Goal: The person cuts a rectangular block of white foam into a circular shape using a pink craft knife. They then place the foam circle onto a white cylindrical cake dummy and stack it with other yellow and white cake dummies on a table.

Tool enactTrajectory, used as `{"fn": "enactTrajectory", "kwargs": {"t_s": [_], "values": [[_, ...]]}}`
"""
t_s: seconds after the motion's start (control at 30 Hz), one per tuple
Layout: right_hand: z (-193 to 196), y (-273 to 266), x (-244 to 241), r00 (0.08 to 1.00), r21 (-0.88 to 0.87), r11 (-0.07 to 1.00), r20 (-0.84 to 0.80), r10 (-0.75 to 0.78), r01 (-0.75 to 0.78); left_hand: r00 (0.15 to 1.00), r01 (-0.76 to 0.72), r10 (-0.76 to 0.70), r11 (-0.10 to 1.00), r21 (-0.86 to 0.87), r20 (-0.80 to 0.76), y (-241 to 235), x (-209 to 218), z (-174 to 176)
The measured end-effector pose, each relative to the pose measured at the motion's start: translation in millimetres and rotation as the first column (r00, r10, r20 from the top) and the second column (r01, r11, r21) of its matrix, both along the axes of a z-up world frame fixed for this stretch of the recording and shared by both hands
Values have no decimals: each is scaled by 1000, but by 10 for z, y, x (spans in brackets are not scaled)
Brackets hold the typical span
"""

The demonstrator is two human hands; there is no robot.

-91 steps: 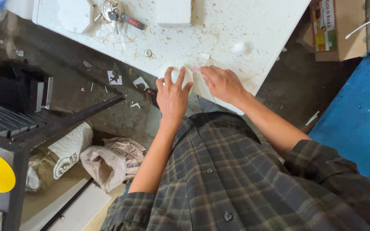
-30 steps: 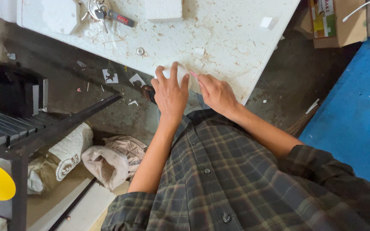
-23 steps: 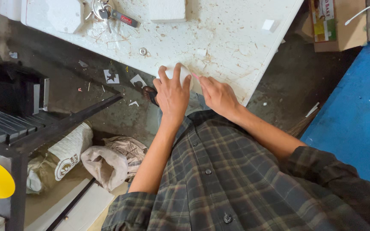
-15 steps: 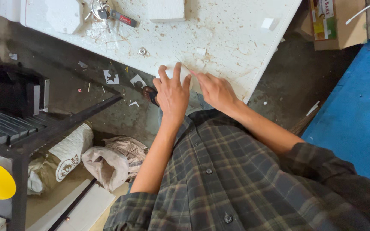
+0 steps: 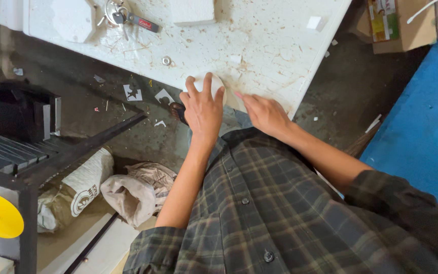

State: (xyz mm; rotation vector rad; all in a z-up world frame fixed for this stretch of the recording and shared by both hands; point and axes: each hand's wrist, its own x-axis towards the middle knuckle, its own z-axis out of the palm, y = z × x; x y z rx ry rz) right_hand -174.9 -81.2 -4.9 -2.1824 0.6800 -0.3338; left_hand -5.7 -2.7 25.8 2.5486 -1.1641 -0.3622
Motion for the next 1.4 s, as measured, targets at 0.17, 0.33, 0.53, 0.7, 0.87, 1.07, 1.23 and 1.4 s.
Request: {"fn": "enactTrajectory", "kwargs": {"t_s": [0.17, 0.33, 0.53, 0.7, 0.87, 1.07, 1.23, 1.4], "values": [[-81, 63, -66, 997, 63, 996, -45, -66, 69, 998, -62, 61, 998, -26, -27, 37, 18, -27], [-217, 6, -11, 974, 87, 971, 13, -225, 223, 927, -366, 371, 927, -82, 60, 146, 61, -281], [-302, -180, -71, 962, 132, 955, 29, -273, 267, 180, -752, 351, 651, 101, -919, 342, 311, -573], [-266, -389, 12, 960, 89, 957, 14, -279, 277, 214, -804, 171, 590, -74, -962, 664, 504, -399], [-35, -503, 323, 998, -493, 868, 36, -46, 58, 201, -887, 58, 433, -157, -978, 907, 722, -96], [481, -268, 1124, 992, 48, 996, 107, 70, -76, 372, -861, 50, 393, -324, -927, 1160, 954, 212], [1122, 198, 2059, 879, 63, 895, 228, 419, -442, 513, -807, 68, 378, -454, -856, 1336, 1322, 650], [1642, 671, 2889, 700, -264, 733, 224, 678, -627, 573, -783, 152, 392, -483, -805, 1738, 1824, 992]]}}
